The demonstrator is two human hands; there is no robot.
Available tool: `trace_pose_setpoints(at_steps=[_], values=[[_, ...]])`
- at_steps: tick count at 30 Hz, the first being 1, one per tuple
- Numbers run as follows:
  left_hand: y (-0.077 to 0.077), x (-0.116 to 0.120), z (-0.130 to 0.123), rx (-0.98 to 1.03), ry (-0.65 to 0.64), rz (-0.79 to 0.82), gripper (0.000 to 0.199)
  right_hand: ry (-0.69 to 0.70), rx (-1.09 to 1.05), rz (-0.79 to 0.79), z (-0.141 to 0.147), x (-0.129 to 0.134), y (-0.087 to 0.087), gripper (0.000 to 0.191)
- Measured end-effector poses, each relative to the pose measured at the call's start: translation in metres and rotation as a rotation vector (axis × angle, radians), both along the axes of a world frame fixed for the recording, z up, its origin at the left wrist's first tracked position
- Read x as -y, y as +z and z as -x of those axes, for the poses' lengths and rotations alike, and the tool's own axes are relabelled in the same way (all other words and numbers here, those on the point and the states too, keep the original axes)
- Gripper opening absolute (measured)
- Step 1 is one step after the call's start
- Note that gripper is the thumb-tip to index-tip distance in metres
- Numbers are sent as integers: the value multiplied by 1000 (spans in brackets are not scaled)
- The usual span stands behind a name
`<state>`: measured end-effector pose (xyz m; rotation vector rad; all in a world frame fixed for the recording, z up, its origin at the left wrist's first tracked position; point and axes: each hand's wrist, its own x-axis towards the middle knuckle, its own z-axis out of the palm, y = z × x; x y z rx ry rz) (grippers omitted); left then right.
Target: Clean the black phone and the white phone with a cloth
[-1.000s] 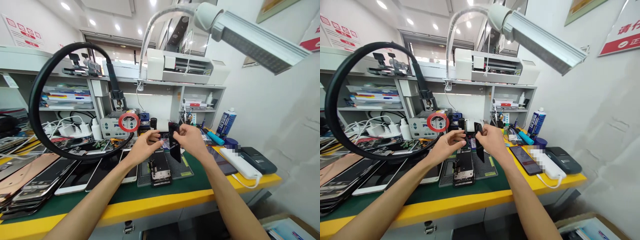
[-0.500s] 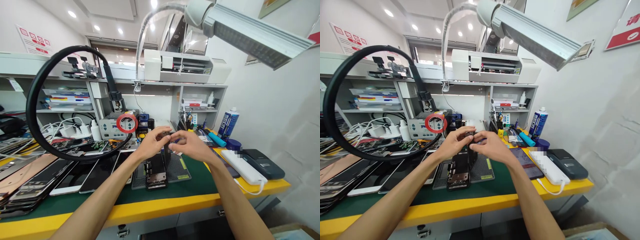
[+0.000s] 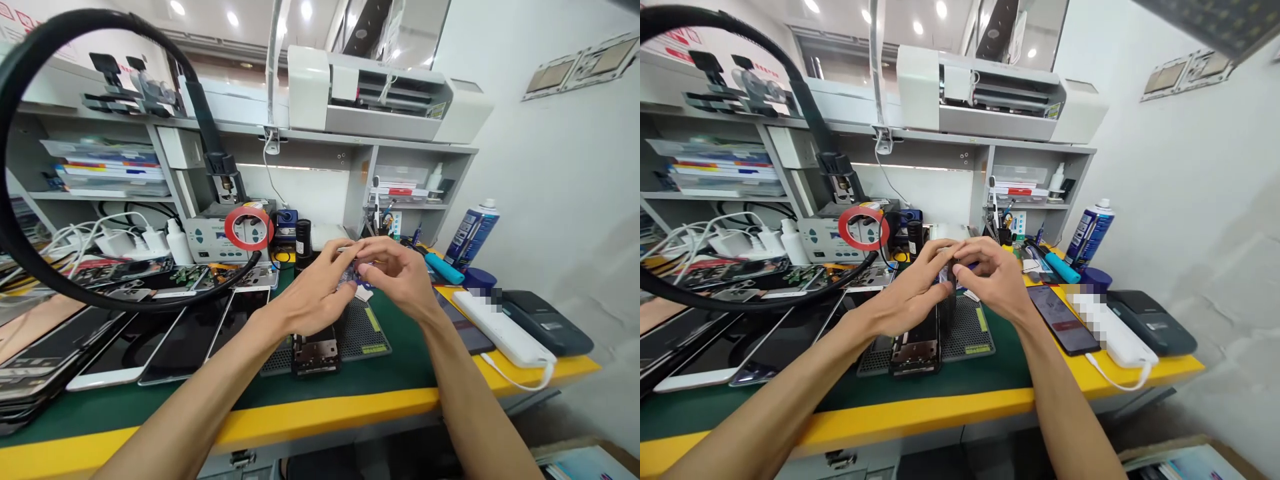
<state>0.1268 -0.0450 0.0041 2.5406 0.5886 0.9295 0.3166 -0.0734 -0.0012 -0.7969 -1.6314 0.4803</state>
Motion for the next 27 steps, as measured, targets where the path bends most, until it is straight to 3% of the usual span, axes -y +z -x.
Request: trace_pose_setpoints(at_steps=[8,27], values=[[-11,-1,-4,68,0,-77,55,8,45,-33,-2,4,-1,11],[-27,-11,-14,251,18,-116,52,-134,41,-17,-3,8,-2,12]])
